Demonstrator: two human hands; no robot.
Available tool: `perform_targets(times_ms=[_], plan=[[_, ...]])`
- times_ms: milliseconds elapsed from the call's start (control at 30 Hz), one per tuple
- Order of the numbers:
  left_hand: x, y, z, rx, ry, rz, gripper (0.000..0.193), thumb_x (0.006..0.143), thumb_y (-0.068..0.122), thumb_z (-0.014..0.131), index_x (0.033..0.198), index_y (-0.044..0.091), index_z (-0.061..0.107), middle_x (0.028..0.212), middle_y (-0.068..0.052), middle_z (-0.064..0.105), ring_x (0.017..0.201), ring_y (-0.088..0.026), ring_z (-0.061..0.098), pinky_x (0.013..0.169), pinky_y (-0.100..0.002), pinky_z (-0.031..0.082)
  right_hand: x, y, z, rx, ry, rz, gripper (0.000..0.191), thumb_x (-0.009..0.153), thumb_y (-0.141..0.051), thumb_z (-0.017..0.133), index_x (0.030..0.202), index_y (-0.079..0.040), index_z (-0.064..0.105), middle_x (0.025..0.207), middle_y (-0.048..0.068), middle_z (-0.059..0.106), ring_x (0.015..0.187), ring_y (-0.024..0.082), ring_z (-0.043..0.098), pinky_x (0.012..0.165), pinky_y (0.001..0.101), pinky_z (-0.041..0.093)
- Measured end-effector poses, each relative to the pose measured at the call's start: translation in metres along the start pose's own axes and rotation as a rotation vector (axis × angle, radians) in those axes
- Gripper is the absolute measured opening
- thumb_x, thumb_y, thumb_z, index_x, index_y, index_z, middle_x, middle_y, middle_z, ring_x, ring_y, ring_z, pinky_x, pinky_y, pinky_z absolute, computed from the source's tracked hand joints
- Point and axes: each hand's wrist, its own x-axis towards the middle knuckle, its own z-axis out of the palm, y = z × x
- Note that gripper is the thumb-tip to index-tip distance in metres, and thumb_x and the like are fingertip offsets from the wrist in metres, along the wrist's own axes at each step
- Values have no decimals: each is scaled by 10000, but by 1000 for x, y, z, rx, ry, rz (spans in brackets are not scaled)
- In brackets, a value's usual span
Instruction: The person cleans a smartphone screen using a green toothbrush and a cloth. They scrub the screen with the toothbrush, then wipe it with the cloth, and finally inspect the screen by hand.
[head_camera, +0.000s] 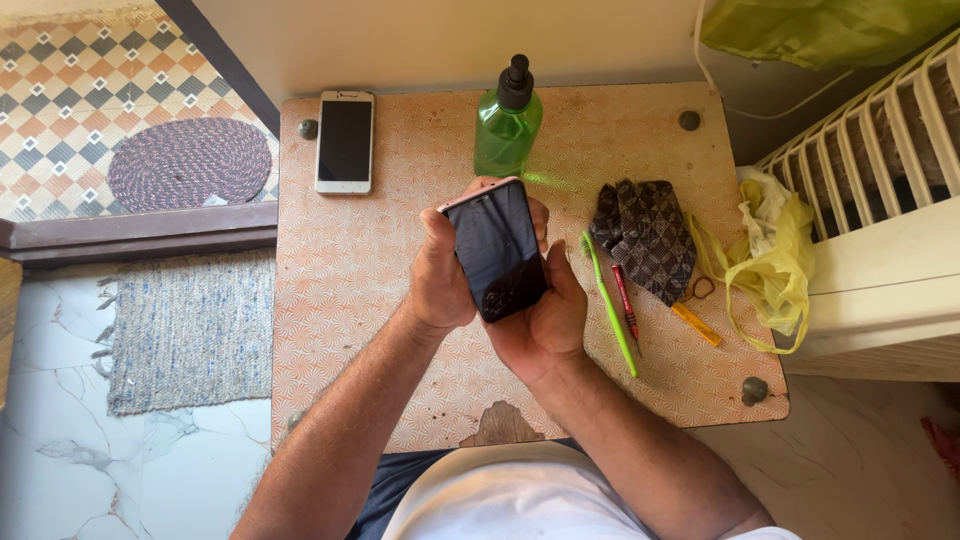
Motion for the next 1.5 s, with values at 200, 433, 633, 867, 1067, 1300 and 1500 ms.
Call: perform_targets(times_ms=[200,433,633,867,1067,1300,1500], plan=[[-2,3,-2,-9,22,-13,920,920,814,512,1350,2,472,1159,-166,594,1065,-215,593,992,-387,526,-1,4,3,-11,31,9,441,1096,-458,356,1214,-105,593,1238,64,674,1188,206,629,1090,409,467],[-1,9,7,10,17,-13,935,924,830,499,1346,-4,478,1147,-156,592,1068,-211,584,984,-381,521,-5,5,12,-35,50,8,480,1096,-466,326,1280,-99,575,1259,64,657,1195,201,621,1085,403,467],[-3,9,10,26,32,-15,939,914,833,506,1316,-15,506,1130,-158,596,1051,-214,589,970,-381,524,-10,4,15,-57,83,17,506,1091,-471,310,1322,-95,557,1286,73,645,1210,201,612,1092,400,462],[-4,6,8,4,34,-19,929,913,831,507,1305,-11,507,1138,-161,599,1055,-220,595,975,-387,526,-11,4,14,-76,90,26,518,1091,-464,309,1326,-74,556,1290,80,652,1216,206,608,1095,402,457],[-9,1,4,-29,26,-22,905,924,820,511,1315,3,505,1147,-169,599,1072,-227,597,981,-396,529,-13,3,10,-75,87,34,501,1095,-457,318,1325,-87,564,1297,70,651,1219,203,609,1105,407,447],[-8,-5,0,-37,33,-19,903,927,818,500,1322,7,510,1159,-171,601,1079,-230,601,984,-398,534,-9,2,5,-87,106,24,497,1089,-454,320,1323,-91,567,1297,61,652,1220,198,607,1106,405,445],[-6,-9,-5,-40,35,-14,882,949,807,495,1316,5,518,1165,-175,605,1082,-231,603,980,-400,537,-6,0,0,-88,134,22,495,1094,-459,314,1314,-91,564,1290,63,643,1217,192,604,1106,401,446]])
